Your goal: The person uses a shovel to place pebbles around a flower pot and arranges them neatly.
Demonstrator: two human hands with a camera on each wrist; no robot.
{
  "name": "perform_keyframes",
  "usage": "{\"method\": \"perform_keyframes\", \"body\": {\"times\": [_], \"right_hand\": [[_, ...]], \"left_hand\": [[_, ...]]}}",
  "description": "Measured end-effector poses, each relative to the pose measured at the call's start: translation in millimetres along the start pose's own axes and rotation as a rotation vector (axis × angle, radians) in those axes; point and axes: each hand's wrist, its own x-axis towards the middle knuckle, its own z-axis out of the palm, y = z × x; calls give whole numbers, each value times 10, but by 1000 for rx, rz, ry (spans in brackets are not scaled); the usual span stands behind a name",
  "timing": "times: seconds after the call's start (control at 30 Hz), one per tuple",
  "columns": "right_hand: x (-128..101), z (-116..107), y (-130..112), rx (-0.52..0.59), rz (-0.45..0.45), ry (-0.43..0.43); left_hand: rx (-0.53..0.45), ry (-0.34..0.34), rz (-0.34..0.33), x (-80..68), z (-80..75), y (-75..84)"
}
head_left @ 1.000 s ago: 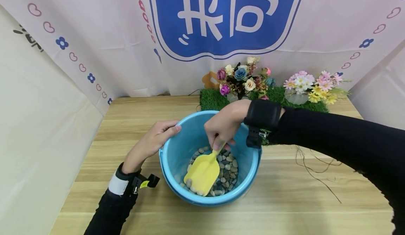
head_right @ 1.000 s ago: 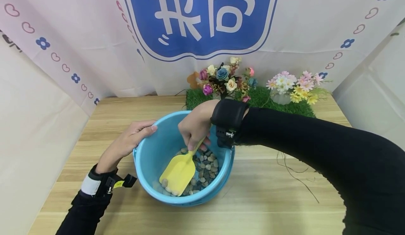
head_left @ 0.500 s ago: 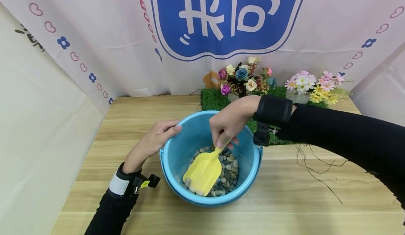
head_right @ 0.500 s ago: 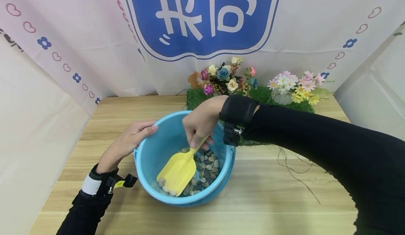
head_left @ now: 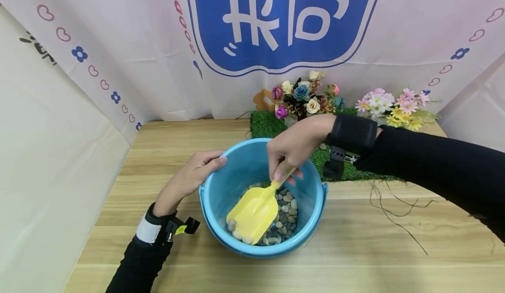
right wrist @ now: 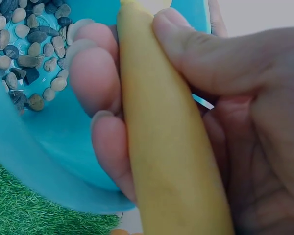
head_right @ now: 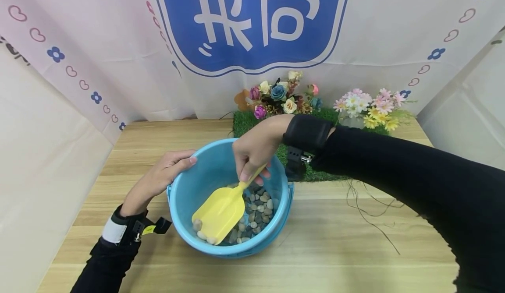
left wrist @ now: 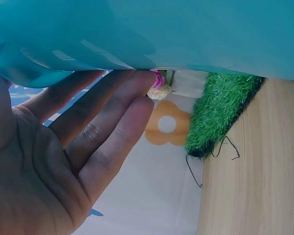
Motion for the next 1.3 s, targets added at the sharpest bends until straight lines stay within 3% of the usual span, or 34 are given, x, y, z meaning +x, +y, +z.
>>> {"method": "perform_keyframes", "body": {"times": [0.93,1.3], "right_hand": [[-249,46,161,124,-110,63],[-441,113,224,148,-31,111]], "left_hand": [[4,4,-46,6,4,31],[-2,0,-41,-1,1,29]]}}
